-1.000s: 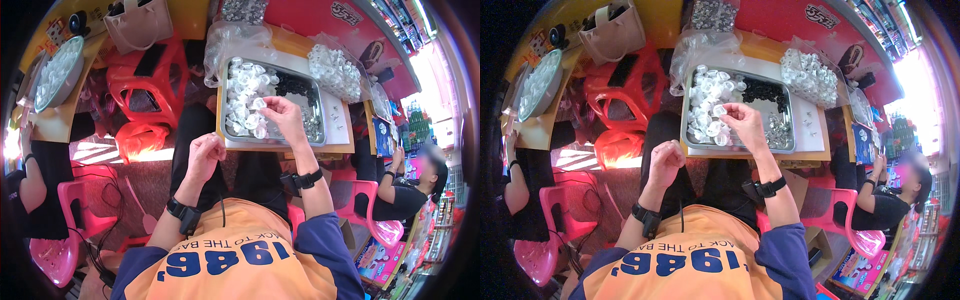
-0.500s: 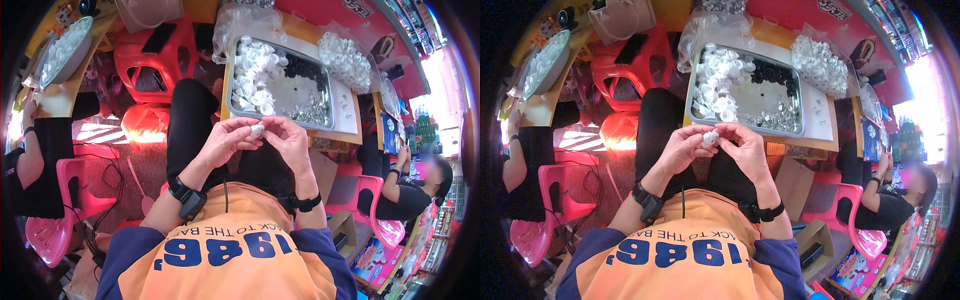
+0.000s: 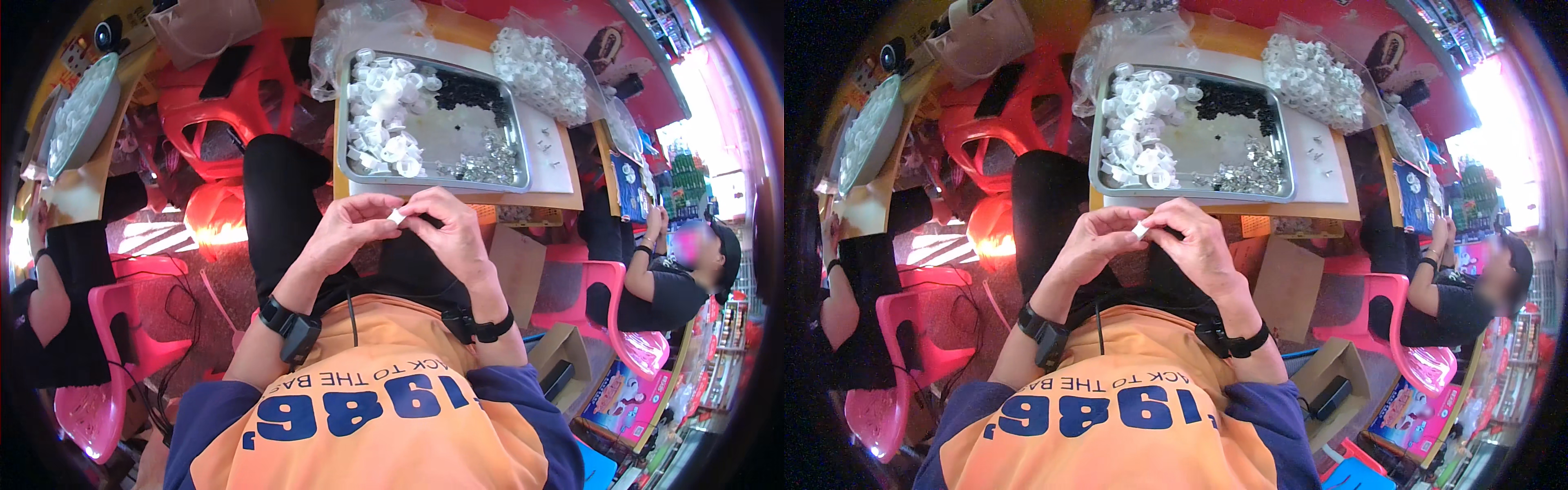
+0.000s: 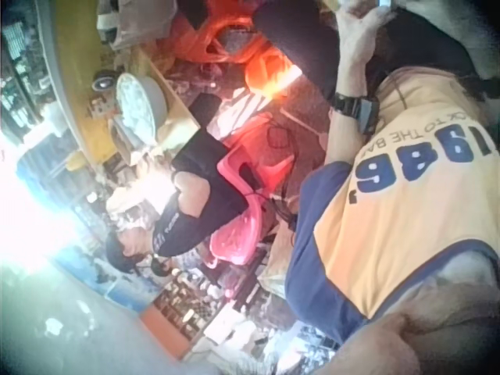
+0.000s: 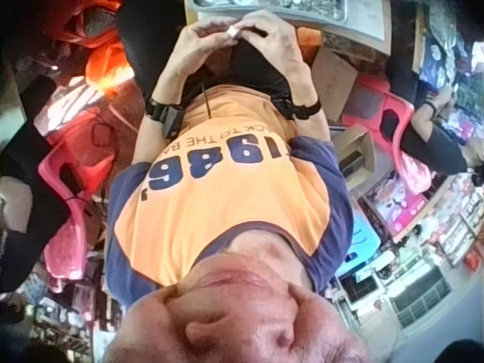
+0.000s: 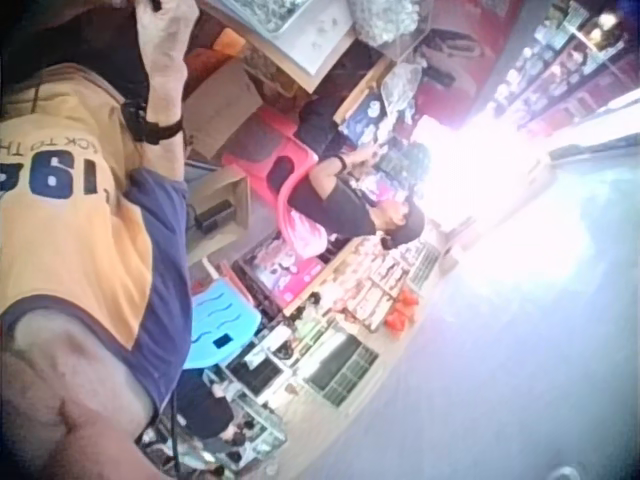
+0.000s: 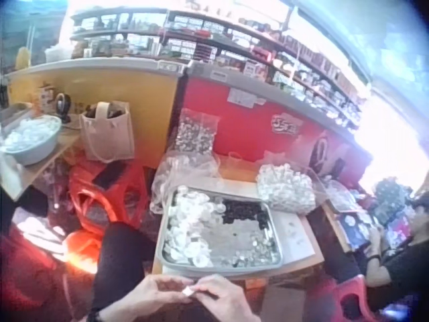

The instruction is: Assembling small white plastic components with black rubber rings manually.

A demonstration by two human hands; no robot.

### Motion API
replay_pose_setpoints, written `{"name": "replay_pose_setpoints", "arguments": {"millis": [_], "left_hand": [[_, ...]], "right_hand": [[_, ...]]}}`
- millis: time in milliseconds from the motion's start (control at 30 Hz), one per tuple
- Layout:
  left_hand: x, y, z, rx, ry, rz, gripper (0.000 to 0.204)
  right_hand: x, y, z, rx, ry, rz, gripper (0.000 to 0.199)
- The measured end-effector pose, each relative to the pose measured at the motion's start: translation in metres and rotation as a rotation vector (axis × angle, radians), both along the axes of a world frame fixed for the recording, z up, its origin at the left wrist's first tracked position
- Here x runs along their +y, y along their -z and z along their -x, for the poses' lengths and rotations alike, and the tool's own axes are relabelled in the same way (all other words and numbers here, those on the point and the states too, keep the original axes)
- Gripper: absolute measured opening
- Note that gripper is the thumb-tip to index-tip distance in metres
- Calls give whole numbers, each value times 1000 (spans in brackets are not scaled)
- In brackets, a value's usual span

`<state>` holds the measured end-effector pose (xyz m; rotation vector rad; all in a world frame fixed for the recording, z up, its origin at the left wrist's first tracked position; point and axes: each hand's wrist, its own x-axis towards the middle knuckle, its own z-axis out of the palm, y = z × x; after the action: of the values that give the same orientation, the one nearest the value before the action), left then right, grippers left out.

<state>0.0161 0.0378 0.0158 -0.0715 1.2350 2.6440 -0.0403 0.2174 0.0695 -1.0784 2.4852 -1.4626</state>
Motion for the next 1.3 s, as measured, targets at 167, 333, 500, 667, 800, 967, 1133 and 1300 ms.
{"name": "replay_pose_setpoints", "arguments": {"millis": [167,333,500,667,800,967,1133,1300], "left_hand": [[-3,2,0,-53,37,128,27],[-2,-1,1,-58,22,-28,22],[-1,-4,-1,-57,45,-50,22],[-6,0,-1,-32,39,-27,25],[-8,0,1,-47,51,-26,25],[-9,-3,0,-52,51,-54,24],[-10,-2,0,-59,97,-222,22],[-7,-3,-4,-36,84,-247,21]], "right_hand": [[9,-9,6,-51,-18,-49,13],[50,-12,65,-116,419,-170,15],[64,-4,111,75,461,-444,18],[51,7,124,137,318,-567,19],[51,20,136,166,315,-611,17],[49,10,133,40,375,-447,14],[50,9,126,-412,350,80,11],[24,-5,65,-802,186,378,13]]}}
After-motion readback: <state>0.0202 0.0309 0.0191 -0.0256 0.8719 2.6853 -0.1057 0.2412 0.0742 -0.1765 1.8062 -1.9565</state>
